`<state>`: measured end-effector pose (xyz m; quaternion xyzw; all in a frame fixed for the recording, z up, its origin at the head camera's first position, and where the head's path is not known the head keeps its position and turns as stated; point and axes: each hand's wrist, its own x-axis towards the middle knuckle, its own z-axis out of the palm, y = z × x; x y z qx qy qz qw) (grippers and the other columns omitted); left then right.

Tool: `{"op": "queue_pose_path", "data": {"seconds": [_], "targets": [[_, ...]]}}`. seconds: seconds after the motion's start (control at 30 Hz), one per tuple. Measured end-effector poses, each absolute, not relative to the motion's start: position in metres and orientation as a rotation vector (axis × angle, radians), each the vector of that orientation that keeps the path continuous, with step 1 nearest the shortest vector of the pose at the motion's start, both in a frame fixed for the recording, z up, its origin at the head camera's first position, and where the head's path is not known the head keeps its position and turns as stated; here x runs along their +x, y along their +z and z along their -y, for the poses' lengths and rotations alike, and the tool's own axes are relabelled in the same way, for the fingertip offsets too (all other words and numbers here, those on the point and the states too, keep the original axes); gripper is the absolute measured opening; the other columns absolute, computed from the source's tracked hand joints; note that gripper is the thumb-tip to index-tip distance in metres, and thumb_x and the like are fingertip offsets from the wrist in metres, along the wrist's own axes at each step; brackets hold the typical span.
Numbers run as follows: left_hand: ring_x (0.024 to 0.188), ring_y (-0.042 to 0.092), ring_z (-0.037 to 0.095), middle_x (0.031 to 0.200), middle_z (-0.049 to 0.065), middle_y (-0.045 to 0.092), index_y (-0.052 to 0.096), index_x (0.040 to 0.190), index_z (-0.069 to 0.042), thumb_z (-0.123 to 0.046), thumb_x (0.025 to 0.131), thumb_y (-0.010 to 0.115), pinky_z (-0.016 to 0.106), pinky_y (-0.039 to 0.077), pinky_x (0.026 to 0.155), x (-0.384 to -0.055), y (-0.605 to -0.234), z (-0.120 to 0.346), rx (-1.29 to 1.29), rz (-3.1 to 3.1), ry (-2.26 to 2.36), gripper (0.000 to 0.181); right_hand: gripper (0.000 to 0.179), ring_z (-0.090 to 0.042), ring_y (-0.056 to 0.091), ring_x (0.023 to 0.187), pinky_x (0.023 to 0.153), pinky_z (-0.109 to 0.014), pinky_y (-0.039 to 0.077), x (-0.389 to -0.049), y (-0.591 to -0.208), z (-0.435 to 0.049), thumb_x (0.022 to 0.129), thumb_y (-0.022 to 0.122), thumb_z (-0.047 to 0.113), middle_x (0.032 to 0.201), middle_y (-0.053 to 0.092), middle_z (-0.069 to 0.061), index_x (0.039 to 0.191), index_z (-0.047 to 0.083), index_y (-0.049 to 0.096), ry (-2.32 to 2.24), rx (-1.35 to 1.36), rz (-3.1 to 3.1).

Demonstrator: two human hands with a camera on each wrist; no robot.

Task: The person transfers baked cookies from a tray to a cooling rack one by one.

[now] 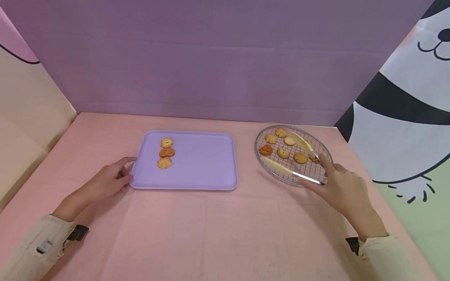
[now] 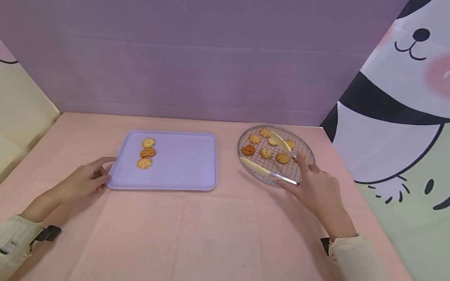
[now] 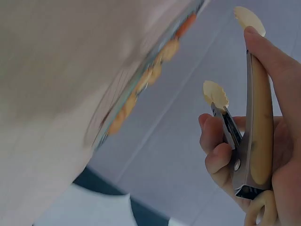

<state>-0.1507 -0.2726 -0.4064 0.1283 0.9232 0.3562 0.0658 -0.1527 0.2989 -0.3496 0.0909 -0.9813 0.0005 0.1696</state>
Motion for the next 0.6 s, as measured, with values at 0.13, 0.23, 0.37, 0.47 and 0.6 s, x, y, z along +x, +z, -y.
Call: {"op": "queue_pose_path", "data": {"seconds": [0.13,0.23,0.37,0.47,0.6], "targets": [[0.057,0.052,0.014,0.072,0.006,0.053,0.034,0.133,-0.005,-0.006,0.088,0.052,0.024,0.045,0.051,-0.151,-0.407,0.273,0.392,-2.783,1.085,0.048,0.097,-0.022,0.044,0.042,0.034,-0.032,0.029,-0.154,-0.355,-0.275,0.061,0.055,0.076,0.095,0.058,-0.028,0.134,0.014,0.039,-0.021,0.365,2.781],[0.056,0.052,0.013,0.072,0.006,0.053,0.034,0.133,-0.005,-0.006,0.088,0.052,0.024,0.045,0.051,-0.150,-0.408,0.273,0.393,-2.787,1.080,0.048,0.094,-0.024,0.046,0.044,0.034,-0.031,0.031,-0.156,-0.358,-0.259,0.060,0.058,0.074,0.088,0.060,-0.022,0.131,0.015,0.042,-0.023,0.472,2.719],[0.055,0.052,0.013,0.071,0.005,0.054,0.035,0.132,-0.006,-0.006,0.088,0.052,0.023,0.044,0.051,-0.150,-0.407,0.273,0.404,-2.804,1.069,0.047,0.093,-0.018,0.038,0.040,0.034,-0.026,0.025,-0.155,-0.361,-0.241,0.059,0.063,0.070,0.080,0.060,-0.016,0.131,0.016,0.042,-0.021,0.593,2.652],[0.055,0.052,0.012,0.071,0.005,0.054,0.035,0.132,-0.006,-0.005,0.088,0.052,0.023,0.044,0.051,-0.151,-0.406,0.273,0.413,-2.809,1.073,0.047,0.093,-0.014,0.029,0.037,0.034,-0.024,0.020,-0.154,-0.363,-0.230,0.058,0.065,0.069,0.082,0.061,-0.014,0.131,0.014,0.043,-0.021,0.672,2.611],[0.055,0.052,0.013,0.071,0.005,0.053,0.035,0.132,-0.005,-0.005,0.088,0.052,0.023,0.044,0.051,-0.150,-0.406,0.274,0.409,-2.810,1.066,0.048,0.092,-0.014,0.033,0.039,0.034,-0.024,0.021,-0.153,-0.368,-0.215,0.058,0.064,0.070,0.082,0.062,-0.011,0.127,0.011,0.047,-0.016,0.767,2.563]]}}
